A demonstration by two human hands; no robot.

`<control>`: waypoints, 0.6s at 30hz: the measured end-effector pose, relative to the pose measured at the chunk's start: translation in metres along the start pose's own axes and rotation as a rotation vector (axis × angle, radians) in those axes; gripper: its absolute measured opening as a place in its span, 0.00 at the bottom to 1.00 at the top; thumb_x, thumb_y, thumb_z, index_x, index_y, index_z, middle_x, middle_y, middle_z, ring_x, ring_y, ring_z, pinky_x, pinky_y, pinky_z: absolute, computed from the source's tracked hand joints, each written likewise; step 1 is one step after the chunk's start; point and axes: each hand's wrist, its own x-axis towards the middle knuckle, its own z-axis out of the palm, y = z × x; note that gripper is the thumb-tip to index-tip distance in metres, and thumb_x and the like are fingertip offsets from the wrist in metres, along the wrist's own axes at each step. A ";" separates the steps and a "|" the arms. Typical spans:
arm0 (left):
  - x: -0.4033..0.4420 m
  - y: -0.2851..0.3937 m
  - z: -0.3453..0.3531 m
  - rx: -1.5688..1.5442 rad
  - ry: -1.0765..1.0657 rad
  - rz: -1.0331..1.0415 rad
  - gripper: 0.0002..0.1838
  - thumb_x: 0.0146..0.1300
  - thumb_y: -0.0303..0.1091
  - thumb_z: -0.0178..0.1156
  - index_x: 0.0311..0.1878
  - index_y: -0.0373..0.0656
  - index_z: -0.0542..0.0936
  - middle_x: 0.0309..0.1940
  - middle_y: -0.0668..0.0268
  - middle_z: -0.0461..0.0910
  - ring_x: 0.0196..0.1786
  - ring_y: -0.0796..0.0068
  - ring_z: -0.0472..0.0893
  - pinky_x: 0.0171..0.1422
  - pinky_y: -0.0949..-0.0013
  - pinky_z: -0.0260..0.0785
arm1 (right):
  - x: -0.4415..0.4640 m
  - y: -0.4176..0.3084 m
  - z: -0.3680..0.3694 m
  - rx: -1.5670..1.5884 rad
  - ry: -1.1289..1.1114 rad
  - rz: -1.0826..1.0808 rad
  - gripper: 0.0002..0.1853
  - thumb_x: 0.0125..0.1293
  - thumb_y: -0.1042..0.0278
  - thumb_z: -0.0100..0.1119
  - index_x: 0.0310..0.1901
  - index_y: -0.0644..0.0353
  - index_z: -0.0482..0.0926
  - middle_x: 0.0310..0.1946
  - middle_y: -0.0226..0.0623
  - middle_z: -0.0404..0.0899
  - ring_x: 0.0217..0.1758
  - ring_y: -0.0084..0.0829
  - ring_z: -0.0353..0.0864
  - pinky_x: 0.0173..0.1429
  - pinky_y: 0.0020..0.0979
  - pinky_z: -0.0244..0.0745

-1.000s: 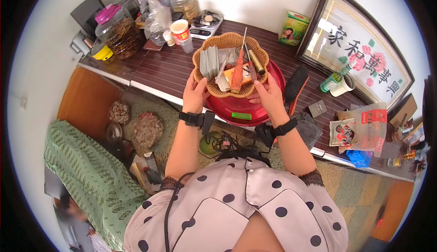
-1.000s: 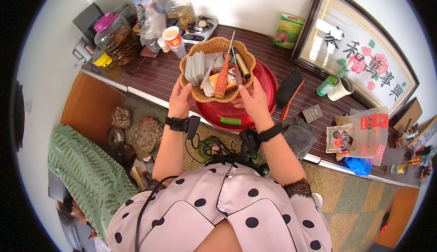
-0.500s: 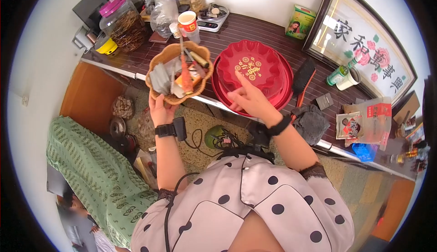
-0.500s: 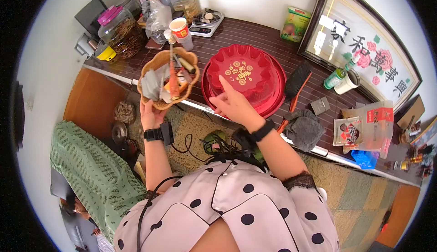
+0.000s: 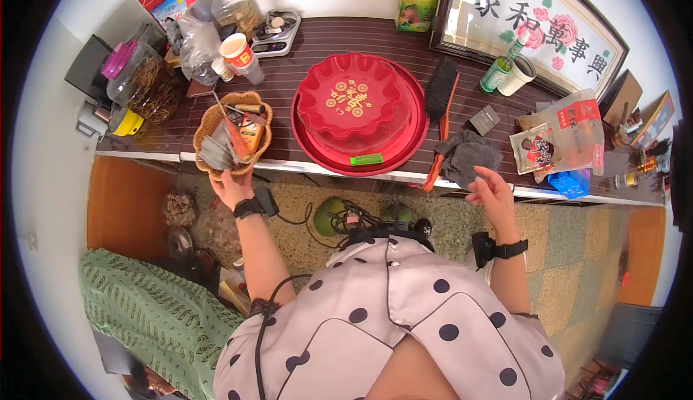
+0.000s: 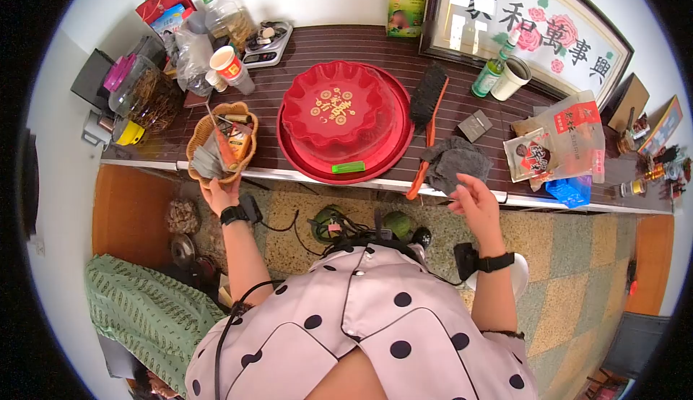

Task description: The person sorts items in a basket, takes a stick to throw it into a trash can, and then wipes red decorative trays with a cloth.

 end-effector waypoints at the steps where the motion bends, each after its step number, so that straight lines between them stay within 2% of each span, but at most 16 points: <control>1: 0.002 0.000 0.001 0.009 0.008 0.016 0.31 0.71 0.27 0.48 0.73 0.59 0.54 0.63 0.55 0.65 0.56 0.49 0.75 0.51 0.41 0.81 | -0.002 0.001 -0.001 0.010 -0.014 -0.005 0.17 0.72 0.67 0.54 0.60 0.60 0.74 0.36 0.33 0.81 0.32 0.20 0.82 0.34 0.20 0.75; 9: 0.009 -0.007 0.010 0.002 0.017 -0.027 0.35 0.72 0.31 0.51 0.76 0.62 0.48 0.71 0.54 0.56 0.64 0.47 0.69 0.61 0.38 0.76 | 0.002 0.014 -0.005 -0.053 -0.021 -0.033 0.17 0.72 0.68 0.53 0.61 0.59 0.74 0.36 0.32 0.80 0.31 0.20 0.81 0.34 0.20 0.74; 11: 0.015 -0.006 0.005 0.099 -0.028 -0.002 0.33 0.73 0.32 0.51 0.76 0.60 0.50 0.68 0.58 0.62 0.60 0.55 0.72 0.52 0.48 0.79 | 0.004 0.015 -0.007 -0.044 -0.035 -0.035 0.18 0.71 0.68 0.54 0.61 0.59 0.73 0.36 0.32 0.80 0.31 0.19 0.81 0.35 0.20 0.74; 13: 0.038 -0.016 -0.016 0.214 -0.054 -0.069 0.30 0.73 0.33 0.51 0.75 0.58 0.53 0.59 0.63 0.70 0.50 0.66 0.77 0.42 0.61 0.76 | 0.006 0.017 -0.005 -0.025 -0.044 -0.035 0.18 0.71 0.68 0.54 0.61 0.59 0.73 0.36 0.31 0.80 0.32 0.19 0.81 0.35 0.20 0.75; 14: 0.036 -0.014 -0.014 0.284 -0.044 -0.053 0.28 0.73 0.34 0.50 0.74 0.57 0.56 0.49 0.68 0.75 0.41 0.74 0.77 0.38 0.66 0.71 | 0.007 0.018 -0.005 -0.007 -0.061 -0.045 0.18 0.71 0.68 0.55 0.61 0.59 0.73 0.36 0.31 0.80 0.32 0.19 0.80 0.35 0.20 0.75; 15: 0.044 -0.017 -0.019 0.265 -0.106 -0.040 0.25 0.73 0.34 0.51 0.71 0.57 0.60 0.44 0.70 0.77 0.37 0.77 0.77 0.38 0.65 0.71 | 0.006 0.017 -0.004 0.006 -0.059 -0.036 0.18 0.71 0.68 0.55 0.60 0.59 0.73 0.36 0.31 0.80 0.32 0.19 0.80 0.36 0.20 0.75; 16: 0.052 -0.022 -0.023 0.255 -0.092 -0.026 0.18 0.74 0.38 0.50 0.64 0.53 0.65 0.40 0.67 0.77 0.38 0.72 0.78 0.39 0.62 0.74 | 0.007 0.015 -0.001 0.020 -0.059 -0.030 0.17 0.71 0.68 0.55 0.60 0.59 0.74 0.36 0.31 0.80 0.33 0.18 0.80 0.36 0.20 0.75; 18: 0.066 -0.024 -0.029 0.257 -0.111 -0.065 0.20 0.75 0.40 0.50 0.66 0.52 0.63 0.38 0.64 0.77 0.35 0.71 0.77 0.38 0.62 0.74 | 0.014 0.015 0.004 -0.011 -0.084 -0.040 0.17 0.71 0.68 0.56 0.60 0.59 0.74 0.36 0.30 0.80 0.33 0.18 0.80 0.36 0.20 0.76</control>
